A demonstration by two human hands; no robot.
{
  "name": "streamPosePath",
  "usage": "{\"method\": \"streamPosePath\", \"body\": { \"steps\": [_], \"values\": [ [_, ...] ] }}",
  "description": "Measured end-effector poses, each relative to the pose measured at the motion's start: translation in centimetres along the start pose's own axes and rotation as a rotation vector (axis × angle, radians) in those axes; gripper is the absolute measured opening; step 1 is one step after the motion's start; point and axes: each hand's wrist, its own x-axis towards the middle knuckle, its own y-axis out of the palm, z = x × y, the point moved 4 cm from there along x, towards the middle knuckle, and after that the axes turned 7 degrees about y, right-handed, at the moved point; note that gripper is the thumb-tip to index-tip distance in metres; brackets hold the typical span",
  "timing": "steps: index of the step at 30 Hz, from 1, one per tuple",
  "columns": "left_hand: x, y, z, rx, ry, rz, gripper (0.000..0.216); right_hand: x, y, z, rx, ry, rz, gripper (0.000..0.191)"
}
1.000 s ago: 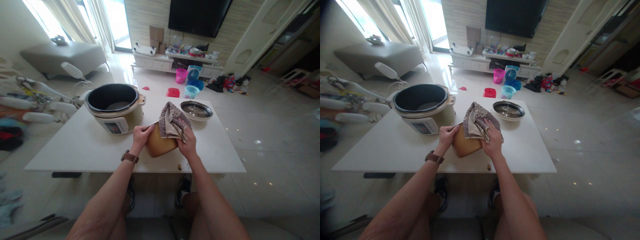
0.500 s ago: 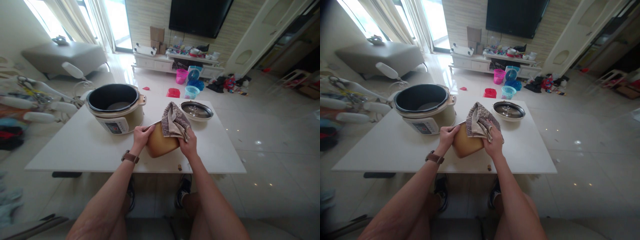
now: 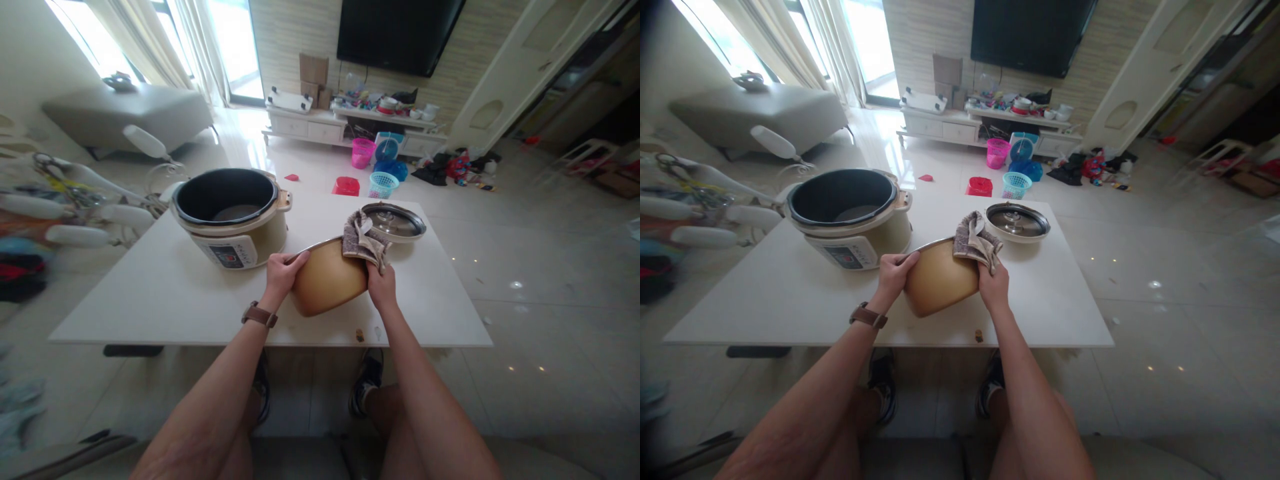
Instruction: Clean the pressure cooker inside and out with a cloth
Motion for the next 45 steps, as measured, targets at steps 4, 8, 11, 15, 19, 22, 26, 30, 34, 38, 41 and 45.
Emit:
{"method": "streamPosePath", "body": {
  "steps": [4,8,11,15,19,22,26,30,34,38,41,45],
  "values": [
    [-0.1,0.1,-0.3,-0.018,0.001,0.026,0.064,0.8,-0.2,-2.3,0.067,0.192,-0.079,0.044],
    [-0.1,0.1,-0.2,-0.036,-0.012,0.026,0.064,1.0,-0.2,-2.9,0.073,0.234,-0.09,0.046],
    [-0.1,0.0,0.0,-0.042,-0.015,0.018,0.064,0.8,-0.2,-2.3,0.061,0.215,-0.086,0.045],
    [-0.1,0.0,0.2,-0.036,-0.023,0.004,0.064,0.2,-0.2,-1.0,0.006,0.137,-0.062,0.042],
    [-0.1,0.1,0.2,-0.03,-0.03,-0.005,0.064,-0.8,-0.2,1.5,-0.134,-0.083,0.005,0.042],
    [-0.1,0.3,0.3,-0.035,-0.042,-0.018,0.063,-2.2,0.1,4.5,-0.295,-0.418,0.103,0.046],
    [0.1,0.3,0.5,-0.054,-0.046,-0.036,0.06,-3.7,0.7,6.7,-0.436,-0.666,0.273,0.049],
    [0.2,0.2,1.4,-0.076,-0.074,-0.037,0.063,-2.8,0.5,5.8,-0.342,-0.553,0.198,0.046],
    [0.1,0.2,2.3,-0.103,-0.101,-0.046,0.064,-1.2,0.1,3.2,-0.134,-0.291,0.111,0.044],
    [-0.1,0.4,2.5,-0.119,-0.116,-0.047,0.065,-0.2,-0.2,1.2,0.012,-0.058,0.072,0.038],
    [-0.2,0.5,2.4,-0.137,-0.135,-0.03,0.065,0.3,-0.5,0.1,0.075,0.038,0.014,0.034],
    [-0.3,0.7,2.7,-0.161,-0.151,-0.01,0.064,1.0,-0.6,-1.4,0.131,0.139,-0.026,0.038]
  ]
}}
